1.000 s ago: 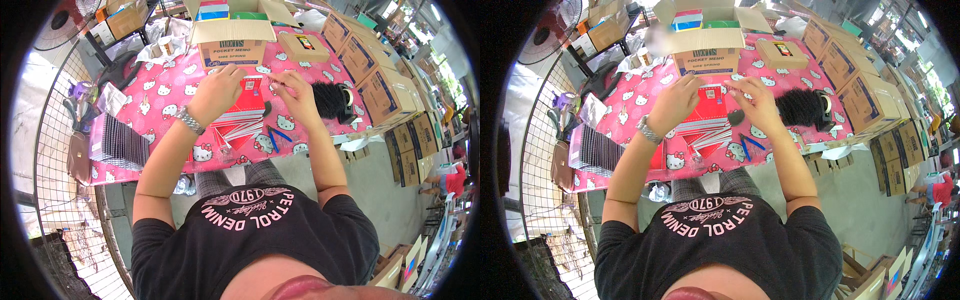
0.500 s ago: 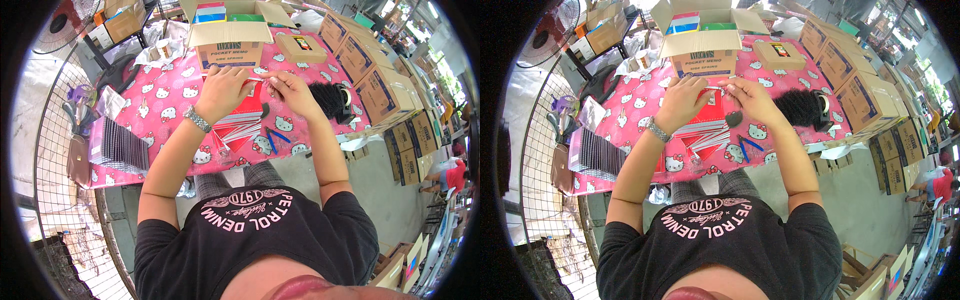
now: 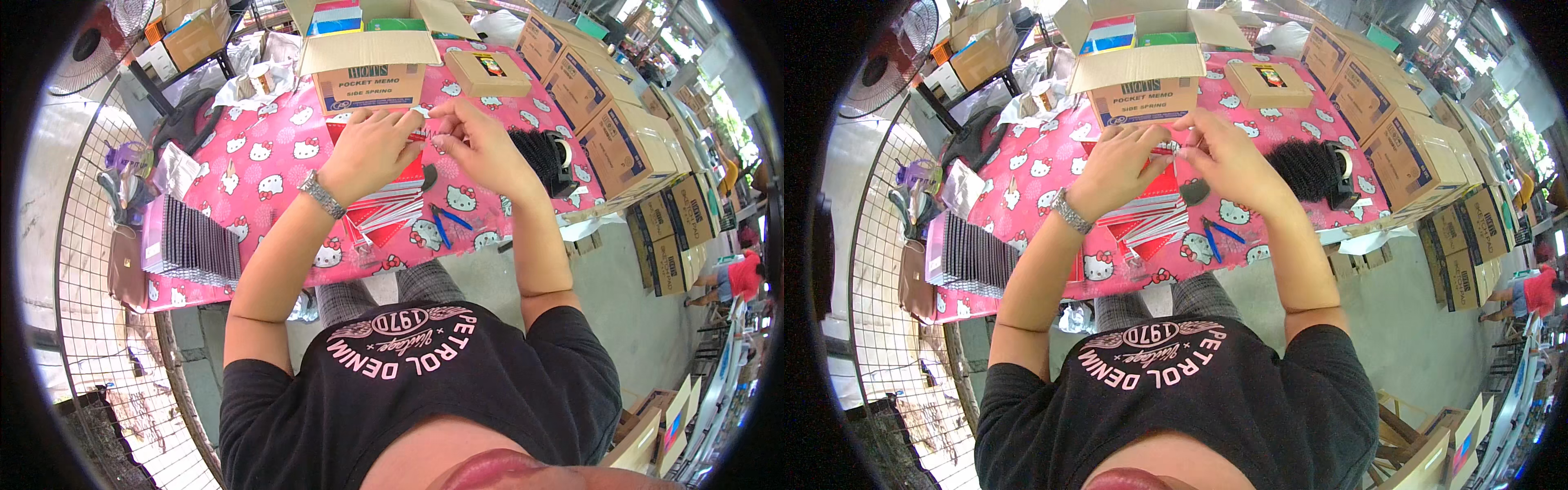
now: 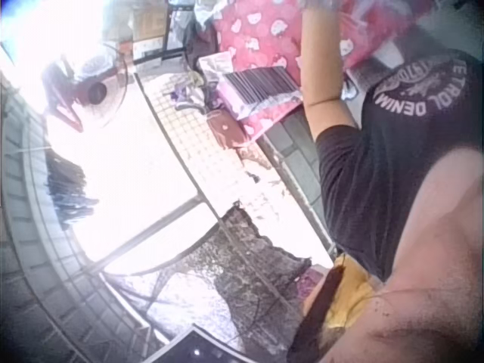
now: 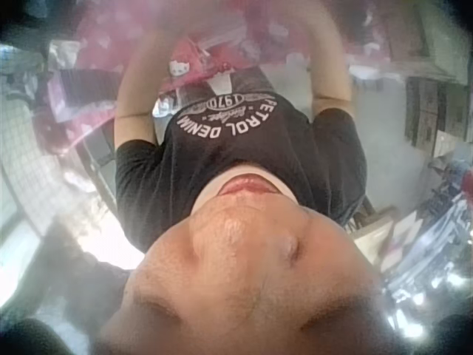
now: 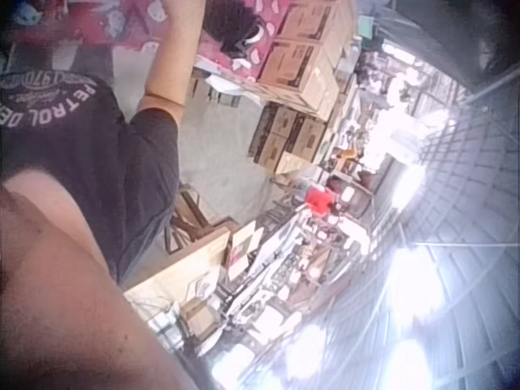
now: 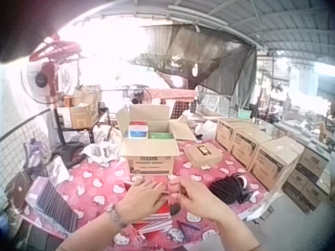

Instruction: The person assembles notebooks by threading metal coils through the punched holes of paper stacks and covers, using pliers to crimp the ends of the coils.

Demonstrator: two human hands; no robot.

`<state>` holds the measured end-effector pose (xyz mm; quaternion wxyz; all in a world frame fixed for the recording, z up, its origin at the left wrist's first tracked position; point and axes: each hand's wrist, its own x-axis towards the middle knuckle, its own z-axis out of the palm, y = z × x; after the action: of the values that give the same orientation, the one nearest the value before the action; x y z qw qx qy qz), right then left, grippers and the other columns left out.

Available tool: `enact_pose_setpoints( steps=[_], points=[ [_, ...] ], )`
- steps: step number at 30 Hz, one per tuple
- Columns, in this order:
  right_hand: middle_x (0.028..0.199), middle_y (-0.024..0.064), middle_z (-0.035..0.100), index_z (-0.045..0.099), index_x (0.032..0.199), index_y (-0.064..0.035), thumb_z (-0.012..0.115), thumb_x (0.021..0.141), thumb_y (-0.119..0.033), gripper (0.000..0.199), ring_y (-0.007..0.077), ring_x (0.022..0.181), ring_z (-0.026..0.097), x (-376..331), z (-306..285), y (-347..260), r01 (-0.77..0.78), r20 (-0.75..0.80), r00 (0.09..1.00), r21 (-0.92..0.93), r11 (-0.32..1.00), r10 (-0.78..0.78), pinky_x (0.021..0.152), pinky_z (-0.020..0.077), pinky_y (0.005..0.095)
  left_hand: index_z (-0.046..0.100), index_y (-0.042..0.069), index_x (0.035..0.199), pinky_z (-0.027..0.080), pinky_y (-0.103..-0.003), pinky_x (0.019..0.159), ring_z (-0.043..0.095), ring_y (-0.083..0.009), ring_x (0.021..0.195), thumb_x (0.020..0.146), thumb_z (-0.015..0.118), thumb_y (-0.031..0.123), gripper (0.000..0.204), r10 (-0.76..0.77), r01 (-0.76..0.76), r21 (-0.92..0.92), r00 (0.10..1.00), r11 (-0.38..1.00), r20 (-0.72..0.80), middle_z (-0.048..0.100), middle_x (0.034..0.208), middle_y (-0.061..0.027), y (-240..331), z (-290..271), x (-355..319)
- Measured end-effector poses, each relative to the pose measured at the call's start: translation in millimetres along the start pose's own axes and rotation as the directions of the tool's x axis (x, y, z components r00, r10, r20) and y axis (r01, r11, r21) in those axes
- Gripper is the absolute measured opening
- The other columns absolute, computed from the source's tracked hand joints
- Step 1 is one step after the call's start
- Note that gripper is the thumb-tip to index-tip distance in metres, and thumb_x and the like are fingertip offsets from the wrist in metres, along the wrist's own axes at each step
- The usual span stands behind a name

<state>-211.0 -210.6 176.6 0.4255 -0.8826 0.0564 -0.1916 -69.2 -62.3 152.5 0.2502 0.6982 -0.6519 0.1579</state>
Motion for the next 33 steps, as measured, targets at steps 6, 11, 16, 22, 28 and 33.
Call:
enact_pose_setpoints(
  steps=[6,11,16,22,28,33],
  points=[
    [0.086,0.0169,0.066,0.063,0.098,-0.0046,0.060,0.088,-0.031,0.028,0.0314,0.080,0.066,26.4,67.5,247.7,-0.233,-0.123,0.971,-0.687,0.688,0.205,0.071,0.0521,0.0451,0.056,0.007,0.099,0.037,-0.044,0.094,0.058,-0.0278,0.101,0.096,0.052,0.023,0.017,0.045,-0.044,-0.076,0.999,0.996,0.015,0.064,0.096,-0.0089,-3.6,6.4,11.2],
    [0.100,0.0191,0.067,0.069,0.099,-0.0092,0.059,0.083,-0.022,0.023,0.0360,0.101,0.060,-10.2,152.1,278.7,-0.194,-0.272,0.962,-0.702,0.685,-0.006,0.089,0.0472,0.0465,0.060,0.008,0.103,0.026,-0.063,0.098,0.053,-0.0296,0.109,0.091,0.059,0.039,0.033,-0.196,0.252,0.252,0.954,0.934,-0.228,0.061,0.107,-0.0080,3.8,9.1,-9.2],
    [0.127,0.0133,0.057,0.052,0.131,-0.0032,0.064,0.083,-0.030,0.056,0.0228,0.116,0.055,55.1,21.7,148.3,-0.174,0.186,0.978,0.479,0.861,0.094,0.099,0.0430,0.0379,0.061,0.006,0.099,0.040,-0.050,0.089,0.054,-0.0305,0.102,0.082,0.070,0.041,0.040,-0.271,0.280,0.038,0.950,0.959,-0.155,0.060,0.101,-0.0090,-5.7,0.9,-17.1],
    [0.130,0.0103,0.053,0.050,0.132,0.0016,0.066,0.083,-0.038,0.065,0.0191,0.119,0.052,55.0,-49.3,56.4,-0.206,0.601,0.798,0.204,0.957,0.044,0.100,0.0408,0.0336,0.062,0.006,0.091,0.045,-0.044,0.085,0.055,-0.0297,0.099,0.077,0.074,0.041,0.040,-0.239,0.234,-0.060,0.967,0.970,-0.087,0.061,0.096,-0.0092,-3.7,4.0,-1.8],
    [0.129,0.0088,0.053,0.052,0.129,0.0030,0.066,0.085,-0.028,0.055,0.0161,0.119,0.050,49.3,-51.7,59.7,-0.215,0.570,0.820,0.383,0.898,-0.047,0.099,0.0401,0.0311,0.064,0.005,0.092,0.045,-0.043,0.086,0.055,-0.0325,0.099,0.076,0.075,0.042,0.041,-0.192,0.186,-0.080,0.978,0.979,-0.082,0.061,0.097,-0.0120,-1.9,5.3,2.1],
    [0.134,0.0055,0.053,0.044,0.141,-0.0038,0.063,0.087,-0.033,0.064,0.0158,0.119,0.050,57.4,-49.2,63.6,-0.204,0.576,0.817,0.345,0.916,-0.035,0.100,0.0392,0.0314,0.063,0.003,0.093,0.045,-0.044,0.087,0.055,-0.0339,0.101,0.076,0.075,0.039,0.042,-0.154,0.148,-0.081,0.985,0.986,-0.077,0.061,0.100,-0.0143,-4.4,1.6,1.7]
  ],
)
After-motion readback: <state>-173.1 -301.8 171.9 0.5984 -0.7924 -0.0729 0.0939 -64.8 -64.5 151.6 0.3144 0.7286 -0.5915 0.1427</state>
